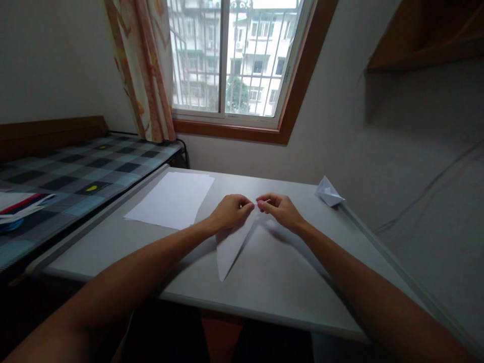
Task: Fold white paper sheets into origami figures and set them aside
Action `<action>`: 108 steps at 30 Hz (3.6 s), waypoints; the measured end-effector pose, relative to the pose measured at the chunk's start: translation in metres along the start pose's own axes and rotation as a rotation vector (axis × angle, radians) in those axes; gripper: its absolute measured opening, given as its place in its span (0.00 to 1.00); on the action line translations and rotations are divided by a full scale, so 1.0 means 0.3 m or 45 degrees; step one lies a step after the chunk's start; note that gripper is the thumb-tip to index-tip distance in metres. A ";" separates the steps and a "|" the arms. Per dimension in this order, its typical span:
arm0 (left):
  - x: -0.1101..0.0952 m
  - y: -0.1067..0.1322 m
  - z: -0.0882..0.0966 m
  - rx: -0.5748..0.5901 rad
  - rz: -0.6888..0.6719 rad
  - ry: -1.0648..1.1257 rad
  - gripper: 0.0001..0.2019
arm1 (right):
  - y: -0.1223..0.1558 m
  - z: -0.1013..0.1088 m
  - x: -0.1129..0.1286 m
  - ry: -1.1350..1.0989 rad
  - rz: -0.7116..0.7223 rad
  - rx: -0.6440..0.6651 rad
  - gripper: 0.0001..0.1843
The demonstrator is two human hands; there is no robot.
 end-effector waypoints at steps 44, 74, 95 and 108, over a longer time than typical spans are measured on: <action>0.089 -0.008 -0.050 0.395 0.108 0.006 0.22 | -0.007 -0.011 -0.086 -0.255 -0.229 -0.017 0.14; 0.047 0.132 -0.224 0.781 -0.491 -0.674 0.33 | 0.126 0.039 -0.171 0.943 0.097 0.655 0.37; 0.201 0.034 -0.004 0.689 -0.180 -0.820 0.46 | 0.092 0.093 -0.115 1.136 0.206 0.206 0.23; 0.145 0.027 0.006 0.573 -0.269 -0.610 0.24 | 0.092 0.043 -0.049 1.105 0.425 0.180 0.16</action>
Point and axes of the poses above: each hand's wrist, its own y-axis away from the middle knuckle, its own z-axis out of the back of the hand, x = y × z, the point moved 7 cm from there along -y, towards the middle knuckle, and after that the axes turned 5 degrees about -y, right-handed, at the moved point
